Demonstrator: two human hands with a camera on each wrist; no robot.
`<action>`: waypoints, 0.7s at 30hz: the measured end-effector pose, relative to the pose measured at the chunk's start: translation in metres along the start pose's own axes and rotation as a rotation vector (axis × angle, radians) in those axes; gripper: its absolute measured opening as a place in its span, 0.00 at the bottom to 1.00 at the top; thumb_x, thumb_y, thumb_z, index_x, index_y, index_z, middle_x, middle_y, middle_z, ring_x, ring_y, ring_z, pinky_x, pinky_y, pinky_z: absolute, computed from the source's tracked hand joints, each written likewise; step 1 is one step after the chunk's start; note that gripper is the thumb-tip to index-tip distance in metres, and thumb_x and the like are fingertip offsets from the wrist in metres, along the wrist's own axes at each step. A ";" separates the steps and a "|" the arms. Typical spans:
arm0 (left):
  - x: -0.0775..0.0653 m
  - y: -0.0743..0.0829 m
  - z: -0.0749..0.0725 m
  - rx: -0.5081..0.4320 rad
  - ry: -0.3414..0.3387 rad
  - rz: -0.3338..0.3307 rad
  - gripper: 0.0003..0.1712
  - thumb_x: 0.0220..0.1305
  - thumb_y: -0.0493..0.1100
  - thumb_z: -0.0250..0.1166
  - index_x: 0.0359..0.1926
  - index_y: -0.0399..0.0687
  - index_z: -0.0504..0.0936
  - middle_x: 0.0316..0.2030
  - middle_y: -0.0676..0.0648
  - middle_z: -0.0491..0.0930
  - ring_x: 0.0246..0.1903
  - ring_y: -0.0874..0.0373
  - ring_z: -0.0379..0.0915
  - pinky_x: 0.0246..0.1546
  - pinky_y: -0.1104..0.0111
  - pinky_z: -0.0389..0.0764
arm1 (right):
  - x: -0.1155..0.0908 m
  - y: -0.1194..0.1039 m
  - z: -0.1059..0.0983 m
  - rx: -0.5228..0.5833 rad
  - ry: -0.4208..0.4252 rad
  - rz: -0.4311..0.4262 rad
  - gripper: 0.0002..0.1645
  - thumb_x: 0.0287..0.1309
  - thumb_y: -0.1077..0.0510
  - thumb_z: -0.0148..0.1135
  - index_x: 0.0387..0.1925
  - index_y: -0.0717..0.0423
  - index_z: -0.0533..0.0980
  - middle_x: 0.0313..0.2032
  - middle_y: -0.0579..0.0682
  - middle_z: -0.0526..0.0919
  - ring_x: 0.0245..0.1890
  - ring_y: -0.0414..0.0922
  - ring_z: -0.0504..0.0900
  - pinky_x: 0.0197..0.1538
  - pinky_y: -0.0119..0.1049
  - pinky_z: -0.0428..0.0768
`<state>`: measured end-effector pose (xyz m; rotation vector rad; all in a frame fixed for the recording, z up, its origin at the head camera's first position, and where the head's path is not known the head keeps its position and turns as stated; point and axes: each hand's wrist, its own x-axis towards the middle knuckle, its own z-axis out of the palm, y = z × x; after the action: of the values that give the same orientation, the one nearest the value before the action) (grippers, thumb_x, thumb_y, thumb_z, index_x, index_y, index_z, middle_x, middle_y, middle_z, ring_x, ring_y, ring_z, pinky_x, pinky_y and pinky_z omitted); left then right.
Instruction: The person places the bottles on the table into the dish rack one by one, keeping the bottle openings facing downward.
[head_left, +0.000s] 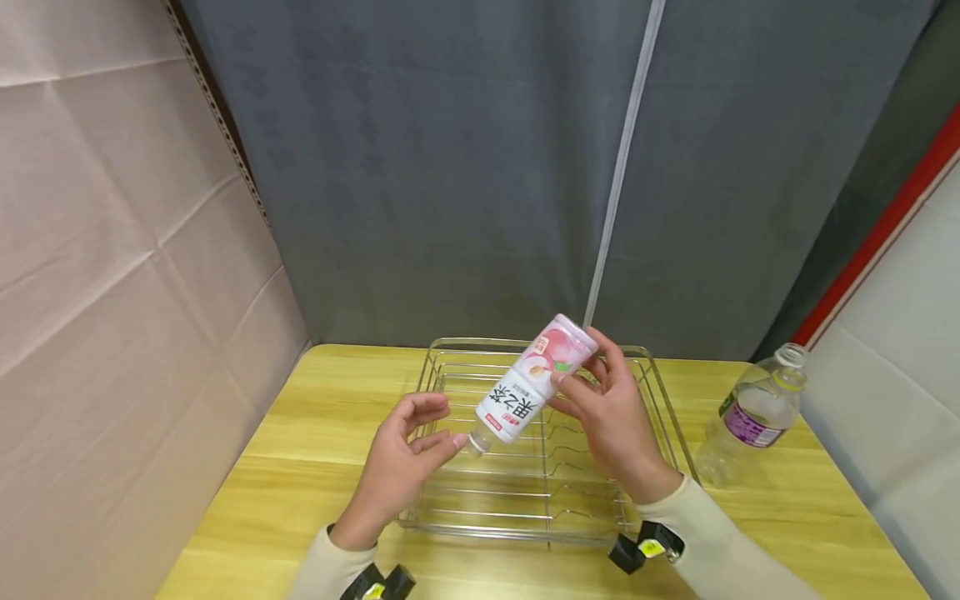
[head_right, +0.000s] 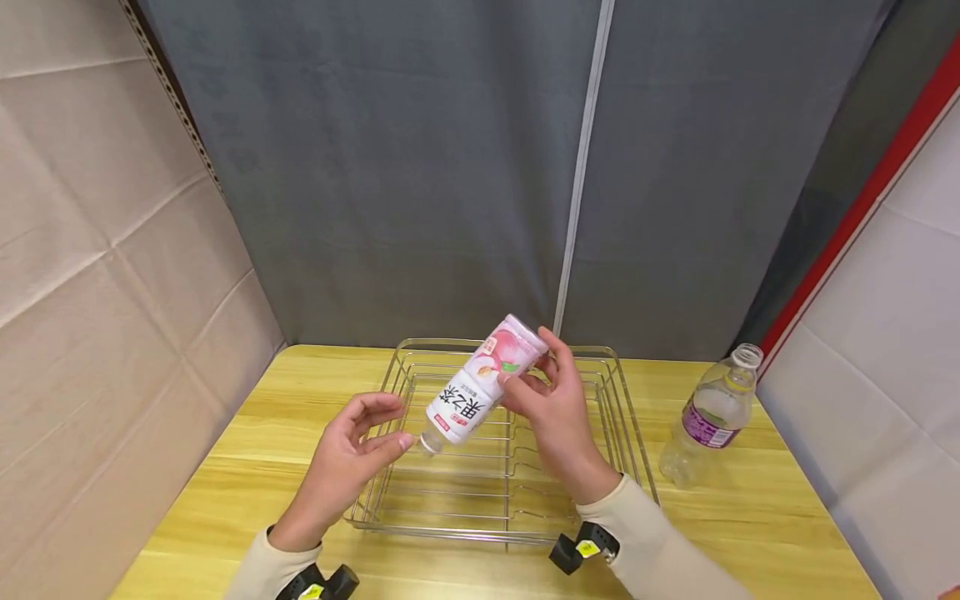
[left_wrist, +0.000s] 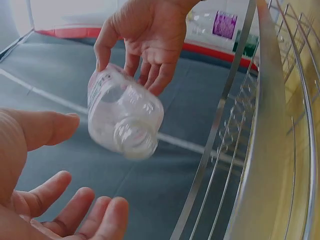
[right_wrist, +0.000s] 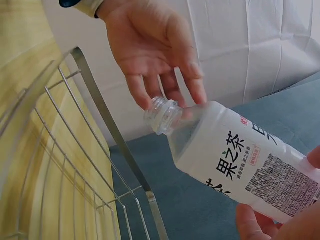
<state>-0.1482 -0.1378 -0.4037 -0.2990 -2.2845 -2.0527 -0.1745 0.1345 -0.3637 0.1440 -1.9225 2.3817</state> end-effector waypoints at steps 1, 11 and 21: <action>-0.001 -0.001 -0.003 0.014 0.016 -0.003 0.33 0.61 0.36 0.78 0.65 0.41 0.75 0.63 0.44 0.78 0.65 0.46 0.75 0.58 0.66 0.87 | 0.002 0.000 0.001 -0.011 -0.007 0.001 0.47 0.71 0.68 0.61 0.81 0.46 0.51 0.67 0.56 0.69 0.56 0.48 0.84 0.53 0.43 0.90; -0.014 -0.016 -0.028 0.154 0.132 -0.075 0.30 0.64 0.41 0.77 0.66 0.49 0.79 0.59 0.45 0.83 0.61 0.45 0.79 0.56 0.68 0.85 | 0.032 0.001 0.016 -0.030 -0.087 -0.024 0.50 0.67 0.70 0.63 0.82 0.45 0.53 0.65 0.60 0.70 0.56 0.51 0.83 0.50 0.42 0.91; -0.029 -0.032 -0.043 0.255 0.111 -0.225 0.29 0.73 0.44 0.70 0.72 0.50 0.75 0.71 0.41 0.74 0.70 0.43 0.72 0.69 0.48 0.79 | 0.063 0.015 0.025 -0.022 -0.182 -0.054 0.51 0.64 0.69 0.66 0.81 0.42 0.55 0.66 0.62 0.73 0.57 0.53 0.83 0.51 0.45 0.91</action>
<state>-0.1294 -0.1868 -0.4349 0.0869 -2.5717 -1.7810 -0.2379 0.1074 -0.3660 0.4193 -1.9907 2.3853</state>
